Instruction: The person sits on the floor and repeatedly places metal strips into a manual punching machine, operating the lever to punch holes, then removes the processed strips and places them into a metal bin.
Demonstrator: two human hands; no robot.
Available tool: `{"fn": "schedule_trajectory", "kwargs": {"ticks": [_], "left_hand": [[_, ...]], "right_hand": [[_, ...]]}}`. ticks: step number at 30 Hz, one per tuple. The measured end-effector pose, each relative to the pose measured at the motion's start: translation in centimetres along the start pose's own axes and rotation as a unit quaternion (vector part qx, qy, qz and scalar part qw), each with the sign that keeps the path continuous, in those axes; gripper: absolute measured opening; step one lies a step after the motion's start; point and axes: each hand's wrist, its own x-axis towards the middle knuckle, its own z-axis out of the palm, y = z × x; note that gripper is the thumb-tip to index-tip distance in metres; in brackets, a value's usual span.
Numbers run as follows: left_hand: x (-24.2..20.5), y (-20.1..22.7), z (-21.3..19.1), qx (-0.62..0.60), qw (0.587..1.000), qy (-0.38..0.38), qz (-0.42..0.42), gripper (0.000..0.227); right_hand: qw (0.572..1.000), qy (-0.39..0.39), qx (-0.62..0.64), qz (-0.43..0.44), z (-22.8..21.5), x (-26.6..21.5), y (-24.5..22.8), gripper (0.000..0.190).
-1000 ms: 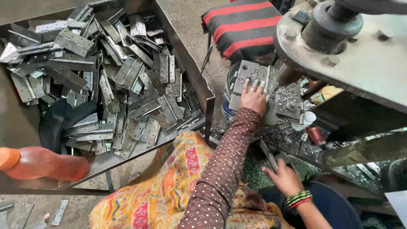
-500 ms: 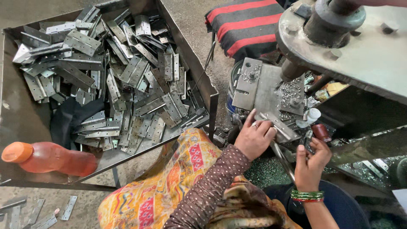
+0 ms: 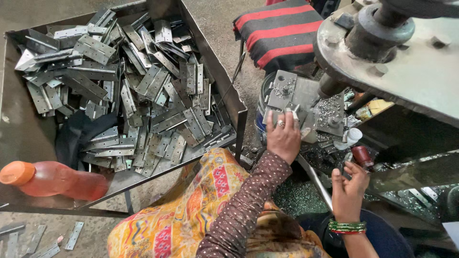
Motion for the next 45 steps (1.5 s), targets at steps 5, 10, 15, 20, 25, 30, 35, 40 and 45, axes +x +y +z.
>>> {"fn": "schedule_trajectory", "kwargs": {"ticks": [5,10,15,20,25,30,35,40,45], "left_hand": [[-1.3,-0.1,-1.4,-0.088,0.996,-0.032,0.004,0.05],[-1.0,1.0,-1.4,-0.125,0.991,-0.048,0.006,0.033],[0.5,0.6,-0.6,-0.14,0.989,-0.052,-0.006,0.026],[0.9,0.7,-0.3,-0.157,0.986,-0.046,-0.008,0.026],[0.0,0.6,-0.3,-0.127,0.991,-0.03,0.014,0.032],[0.8,0.4,1.2,-0.122,0.991,-0.045,0.014,0.037],[2.8,0.8,2.2,-0.094,0.992,-0.086,0.017,0.031],[0.9,0.7,1.3,-0.092,0.995,-0.031,0.022,0.03],[0.9,1.4,1.2,-0.1,0.995,-0.022,0.018,0.025]], "right_hand": [[0.999,-0.003,0.022,-0.043,-0.2,0.0,-1.0,0.046],[0.991,-0.048,-0.103,-0.069,0.3,0.5,-0.1,0.039],[0.934,-0.141,-0.311,-0.109,2.3,-1.2,6.1,0.063],[0.91,-0.215,-0.354,-0.027,7.6,-6.9,14.8,0.062],[0.933,-0.247,-0.252,-0.077,6.1,-4.2,15.9,0.073],[0.866,-0.358,-0.347,0.042,3.3,0.0,10.7,0.063],[0.911,-0.275,-0.308,0.002,4.1,-2.3,9.7,0.06],[0.9,-0.303,-0.313,0.028,4.4,-3.3,10.5,0.061],[0.873,-0.352,-0.338,-0.015,3.2,1.6,7.9,0.071]]}}
